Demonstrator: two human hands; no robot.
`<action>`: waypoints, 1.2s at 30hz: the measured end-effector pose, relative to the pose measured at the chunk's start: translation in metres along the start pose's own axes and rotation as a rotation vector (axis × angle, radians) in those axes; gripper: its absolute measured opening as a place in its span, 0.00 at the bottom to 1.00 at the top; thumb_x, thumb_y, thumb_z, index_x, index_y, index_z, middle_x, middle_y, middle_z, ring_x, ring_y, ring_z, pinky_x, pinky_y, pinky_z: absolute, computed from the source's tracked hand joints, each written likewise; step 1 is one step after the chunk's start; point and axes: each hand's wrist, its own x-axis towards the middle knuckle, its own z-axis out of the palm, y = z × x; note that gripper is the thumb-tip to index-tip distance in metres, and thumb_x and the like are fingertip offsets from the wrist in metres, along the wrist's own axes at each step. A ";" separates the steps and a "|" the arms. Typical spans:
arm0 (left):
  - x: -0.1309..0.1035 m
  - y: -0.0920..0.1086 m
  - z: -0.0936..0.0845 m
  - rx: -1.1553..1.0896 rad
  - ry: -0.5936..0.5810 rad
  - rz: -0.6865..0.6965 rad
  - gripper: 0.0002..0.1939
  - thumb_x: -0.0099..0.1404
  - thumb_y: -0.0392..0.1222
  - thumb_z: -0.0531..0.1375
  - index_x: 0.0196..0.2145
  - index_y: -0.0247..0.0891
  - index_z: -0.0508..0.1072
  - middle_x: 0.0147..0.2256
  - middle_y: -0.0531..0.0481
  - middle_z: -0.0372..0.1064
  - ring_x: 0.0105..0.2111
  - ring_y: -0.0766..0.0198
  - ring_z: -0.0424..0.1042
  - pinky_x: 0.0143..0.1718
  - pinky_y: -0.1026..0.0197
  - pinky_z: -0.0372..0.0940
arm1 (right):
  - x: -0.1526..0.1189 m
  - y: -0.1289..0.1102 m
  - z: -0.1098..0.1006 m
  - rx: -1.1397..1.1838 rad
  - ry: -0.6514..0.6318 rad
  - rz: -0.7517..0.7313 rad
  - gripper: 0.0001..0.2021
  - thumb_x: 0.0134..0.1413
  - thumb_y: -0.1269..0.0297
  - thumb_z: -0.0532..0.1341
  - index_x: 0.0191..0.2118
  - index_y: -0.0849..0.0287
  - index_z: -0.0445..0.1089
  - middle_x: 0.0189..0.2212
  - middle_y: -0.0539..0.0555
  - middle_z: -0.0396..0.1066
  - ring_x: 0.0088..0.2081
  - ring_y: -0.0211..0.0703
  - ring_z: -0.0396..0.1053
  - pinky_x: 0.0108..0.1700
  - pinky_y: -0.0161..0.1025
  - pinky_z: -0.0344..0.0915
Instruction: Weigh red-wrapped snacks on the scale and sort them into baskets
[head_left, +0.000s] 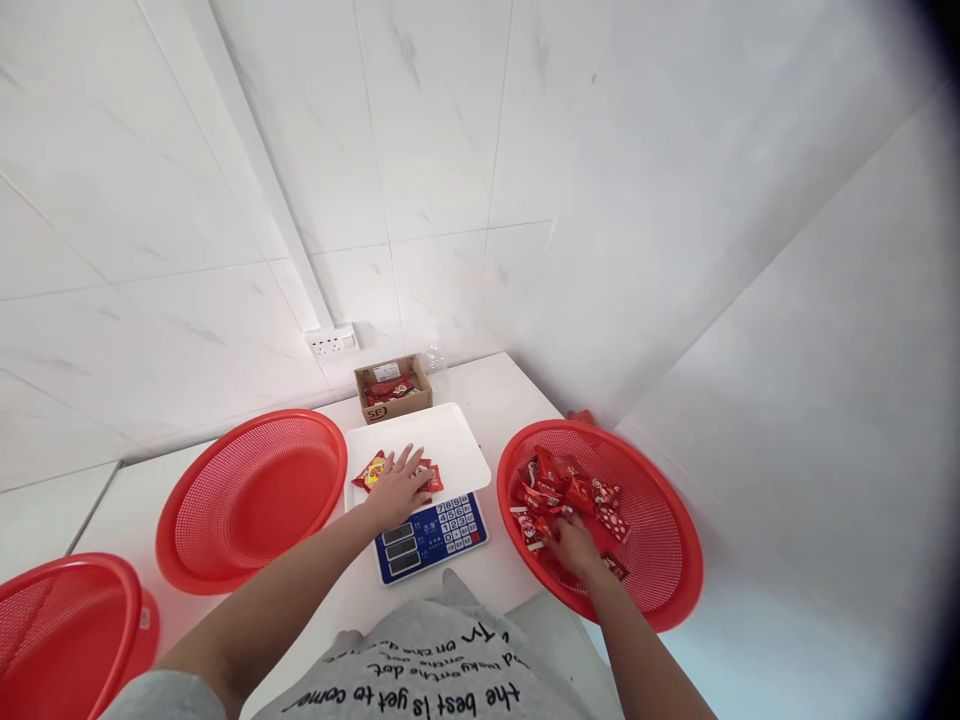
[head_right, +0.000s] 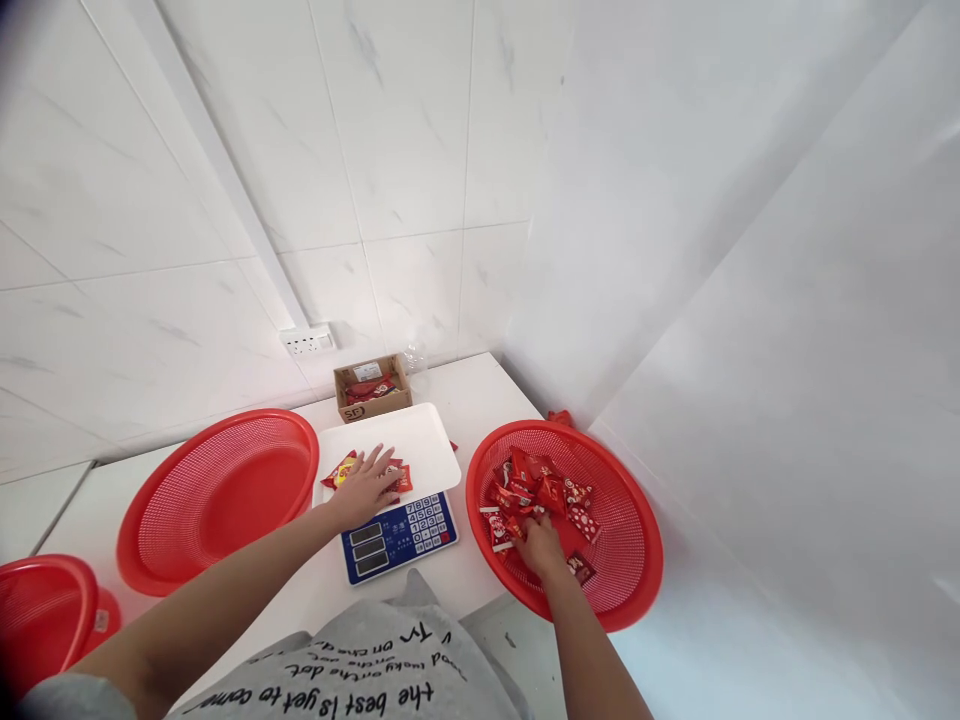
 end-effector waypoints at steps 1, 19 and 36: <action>0.002 -0.006 -0.002 0.011 -0.004 -0.032 0.19 0.65 0.48 0.54 0.52 0.47 0.69 0.65 0.46 0.50 0.66 0.48 0.38 0.63 0.38 0.35 | 0.000 0.000 0.000 -0.003 0.000 0.002 0.12 0.53 0.64 0.57 0.39 0.65 0.72 0.51 0.66 0.65 0.49 0.50 0.67 0.51 0.37 0.59; -0.048 0.011 0.025 -0.329 0.026 -0.384 0.35 0.61 0.50 0.56 0.63 0.36 0.53 0.67 0.35 0.34 0.66 0.43 0.37 0.61 0.43 0.48 | 0.002 0.002 0.004 0.016 0.001 0.012 0.15 0.52 0.65 0.58 0.44 0.65 0.72 0.53 0.67 0.64 0.54 0.54 0.63 0.53 0.40 0.57; 0.012 0.029 -0.004 0.044 -0.120 0.069 0.29 0.63 0.57 0.53 0.61 0.53 0.58 0.67 0.46 0.42 0.66 0.39 0.35 0.59 0.28 0.33 | -0.001 0.001 0.002 0.012 0.011 -0.002 0.11 0.53 0.64 0.57 0.38 0.66 0.72 0.51 0.67 0.65 0.48 0.50 0.68 0.51 0.37 0.58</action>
